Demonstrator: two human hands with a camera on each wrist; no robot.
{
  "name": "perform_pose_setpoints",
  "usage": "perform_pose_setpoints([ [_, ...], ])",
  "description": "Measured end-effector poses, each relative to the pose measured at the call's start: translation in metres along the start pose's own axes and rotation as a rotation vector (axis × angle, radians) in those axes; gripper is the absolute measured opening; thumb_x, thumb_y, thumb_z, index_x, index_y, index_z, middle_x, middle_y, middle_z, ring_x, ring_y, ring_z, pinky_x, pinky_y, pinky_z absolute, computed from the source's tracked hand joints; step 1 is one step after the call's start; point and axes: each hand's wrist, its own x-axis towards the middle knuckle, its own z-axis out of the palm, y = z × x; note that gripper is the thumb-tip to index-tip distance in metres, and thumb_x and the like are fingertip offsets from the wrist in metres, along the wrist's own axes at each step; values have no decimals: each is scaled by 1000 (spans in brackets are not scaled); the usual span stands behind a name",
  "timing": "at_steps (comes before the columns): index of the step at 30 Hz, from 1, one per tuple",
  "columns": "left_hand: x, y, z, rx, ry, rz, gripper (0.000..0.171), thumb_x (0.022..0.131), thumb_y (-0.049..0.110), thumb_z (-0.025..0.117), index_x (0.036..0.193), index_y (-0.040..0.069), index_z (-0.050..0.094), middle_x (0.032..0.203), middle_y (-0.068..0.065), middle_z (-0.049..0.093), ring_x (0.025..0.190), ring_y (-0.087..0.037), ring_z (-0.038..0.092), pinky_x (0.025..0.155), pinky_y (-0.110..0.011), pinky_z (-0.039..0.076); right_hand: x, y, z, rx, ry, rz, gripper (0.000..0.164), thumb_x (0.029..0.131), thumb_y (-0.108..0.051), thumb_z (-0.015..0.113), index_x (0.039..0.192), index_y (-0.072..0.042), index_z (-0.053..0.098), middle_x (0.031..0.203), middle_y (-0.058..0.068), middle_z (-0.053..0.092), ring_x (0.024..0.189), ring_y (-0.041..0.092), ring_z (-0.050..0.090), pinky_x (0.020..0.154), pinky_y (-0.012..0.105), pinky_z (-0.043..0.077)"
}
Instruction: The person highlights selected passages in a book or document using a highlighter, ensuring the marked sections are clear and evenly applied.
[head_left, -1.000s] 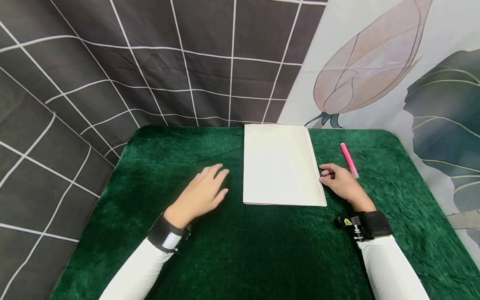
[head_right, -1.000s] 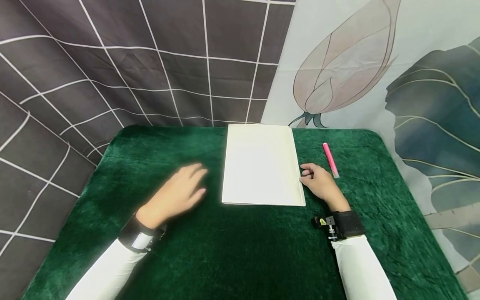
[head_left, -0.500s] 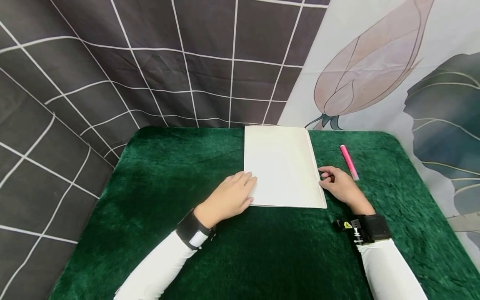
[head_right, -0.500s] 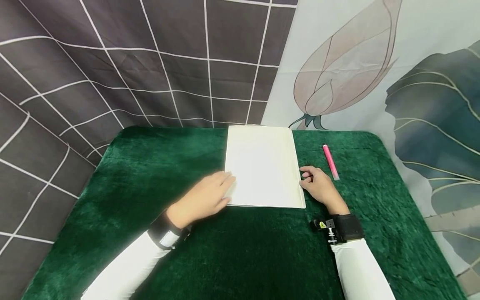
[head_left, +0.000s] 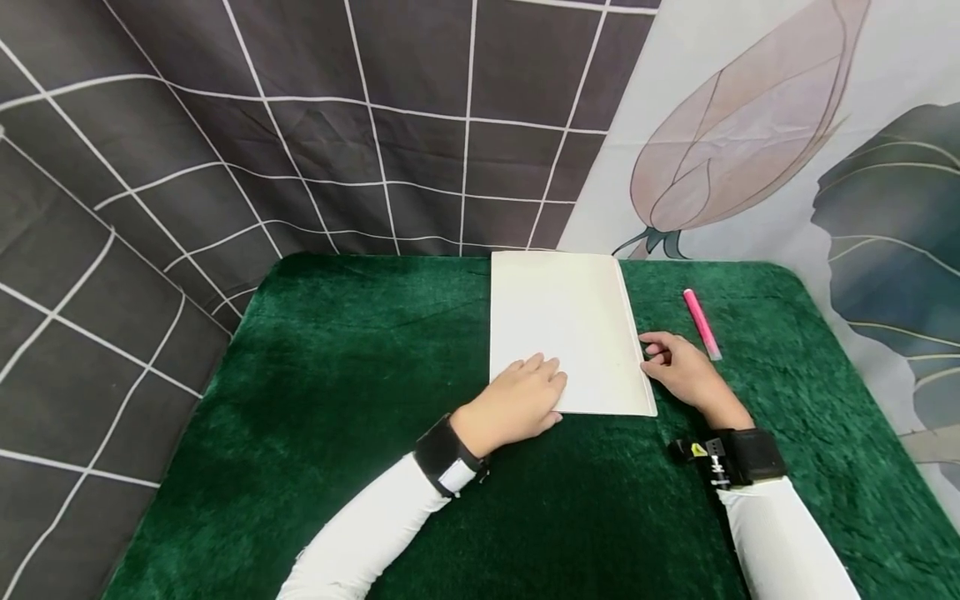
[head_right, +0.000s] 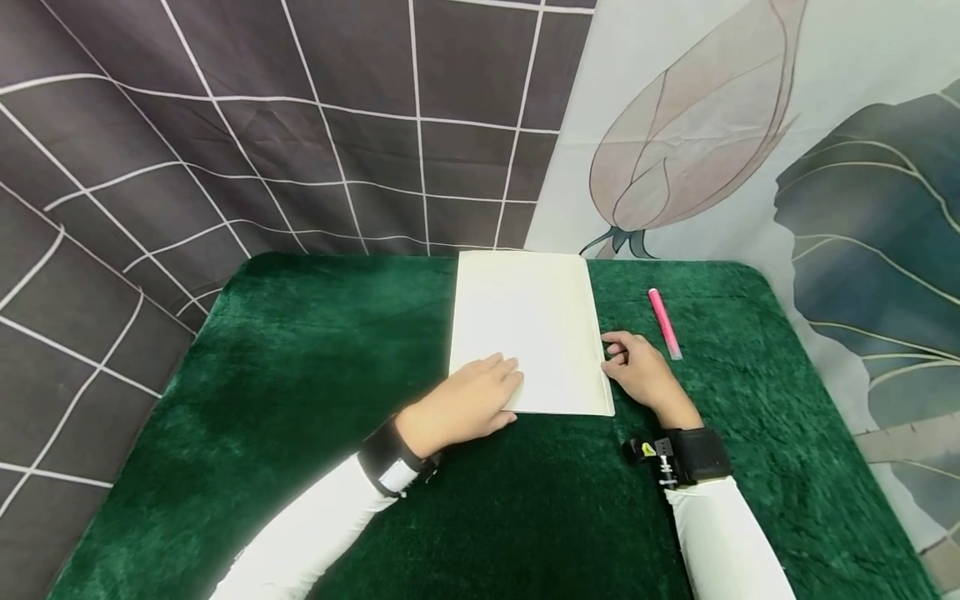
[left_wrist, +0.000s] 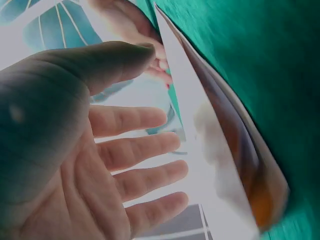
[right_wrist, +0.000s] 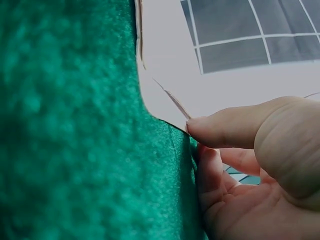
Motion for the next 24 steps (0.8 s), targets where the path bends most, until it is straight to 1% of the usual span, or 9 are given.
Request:
perform_pose_setpoints([
  [2, 6, 5, 2, 10, 2, 14, 54, 93, 41, 62, 133, 7, 55, 145, -18, 50, 133, -36, 44, 107, -50, 42, 0, 0, 0, -2, -1, -4, 46, 93, -7, 57, 135, 8, 46, 107, 20, 54, 89, 30, 54, 75, 42, 45],
  [4, 11, 9, 4, 15, -8, 12, 53, 92, 40, 63, 133, 7, 55, 145, -18, 49, 134, -36, 43, 106, -51, 42, 1, 0, 0, -5, -3, -4, 46, 93, -7, 57, 135, 7, 47, 107, 20, 54, 88, 30, 54, 75, 42, 45],
  [9, 19, 15, 9, -3, -61, -31, 56, 91, 39, 65, 136, 8, 53, 150, -18, 43, 138, -36, 37, 104, -60, 40, 1, 1, 0, -5, -3, -8, 46, 93, -7, 58, 135, 8, 47, 106, 20, 54, 87, 29, 53, 74, 41, 45],
  [11, 20, 16, 10, -2, -71, -45, 56, 91, 39, 65, 136, 9, 52, 151, -18, 41, 139, -37, 35, 103, -61, 40, 1, 1, 0, -4, -3, -9, 46, 93, -7, 58, 135, 8, 47, 106, 20, 54, 88, 29, 53, 74, 41, 45],
  [16, 25, 19, 11, 18, -51, -42, 54, 90, 37, 67, 134, 8, 54, 151, -18, 40, 139, -38, 33, 104, -60, 39, 0, 1, -3, -14, -3, -6, 47, 93, -8, 58, 136, 8, 46, 105, 20, 54, 87, 29, 53, 73, 41, 45],
  [24, 30, 19, 14, 33, -31, -38, 57, 91, 33, 67, 138, 7, 50, 152, -20, 38, 139, -41, 32, 103, -61, 40, 0, 2, 1, -13, 4, -21, 46, 92, -7, 59, 135, 8, 48, 105, 20, 56, 88, 30, 55, 75, 42, 45],
])
